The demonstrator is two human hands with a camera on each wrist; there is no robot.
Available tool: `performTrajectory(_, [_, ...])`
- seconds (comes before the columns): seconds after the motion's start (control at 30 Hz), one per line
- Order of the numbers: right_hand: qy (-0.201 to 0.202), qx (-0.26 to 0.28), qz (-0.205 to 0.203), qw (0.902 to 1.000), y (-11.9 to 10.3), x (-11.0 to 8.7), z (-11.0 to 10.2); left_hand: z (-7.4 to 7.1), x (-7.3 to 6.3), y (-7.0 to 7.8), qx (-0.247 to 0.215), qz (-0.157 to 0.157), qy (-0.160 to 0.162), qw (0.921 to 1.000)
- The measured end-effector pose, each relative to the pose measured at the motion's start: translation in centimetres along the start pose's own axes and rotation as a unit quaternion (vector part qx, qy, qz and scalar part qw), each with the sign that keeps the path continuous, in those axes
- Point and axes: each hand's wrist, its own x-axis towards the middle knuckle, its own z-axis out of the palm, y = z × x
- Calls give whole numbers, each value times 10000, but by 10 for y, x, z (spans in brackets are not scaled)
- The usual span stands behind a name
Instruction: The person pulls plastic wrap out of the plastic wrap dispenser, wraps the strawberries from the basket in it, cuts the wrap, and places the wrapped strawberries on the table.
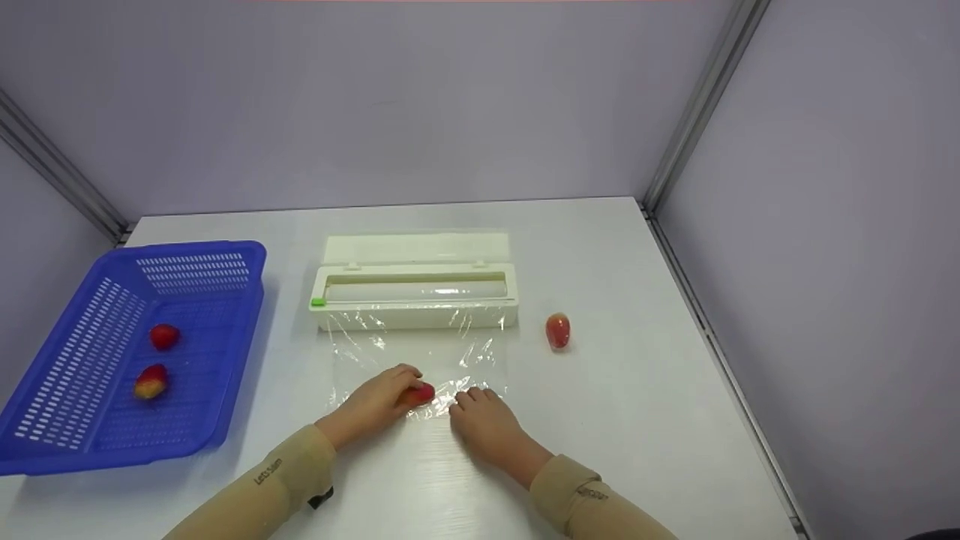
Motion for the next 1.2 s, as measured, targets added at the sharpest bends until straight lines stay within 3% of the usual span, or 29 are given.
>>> performTrajectory(0.1, [-234, -569, -288, 9977, 4, 4, 1, 0, -1, 1, 197, -60, 81, 9998])
performTrajectory(0.2, [-268, -1024, -608, 9925, 5, 8, 2, 0, -3, 4, 292, -242, -52, 9993])
performTrajectory(0.3, [-268, -1105, -692, 9911, 6, 13, 2, 0, -4, 6, 316, -400, -217, 9985])
performTrajectory(0.37, [-310, -850, -544, 9944, 8, 16, 1, 0, -6, 8, 331, -452, -269, 9981])
performTrajectory(0.5, [-301, 307, 317, 9986, 12, 19, -5, 0, -8, 10, 274, -501, -275, 9980])
performTrajectory(0.6, [-53, 1070, 847, 9906, 15, 22, -9, -3, -10, 10, 299, -477, -392, 9976])
performTrajectory(0.7, [214, 1398, 980, 9851, 15, 25, -11, -3, -9, 10, 553, -364, -510, 9965])
performTrajectory(0.8, [362, 1752, 1118, 9775, 14, 30, -13, -1, -7, 9, 926, -201, -426, 9946])
performTrajectory(0.97, [317, 2678, 1618, 9493, 14, 36, -15, 4, -2, 9, 1365, -71, -42, 9906])
performTrajectory(1.1, [128, 3046, 1940, 9324, 16, 36, -14, 3, 1, 8, 1006, -177, 60, 9947])
performTrajectory(1.2, [-95, 2859, 1971, 9377, 20, 32, -13, -2, 4, 5, 513, -395, -119, 9978])
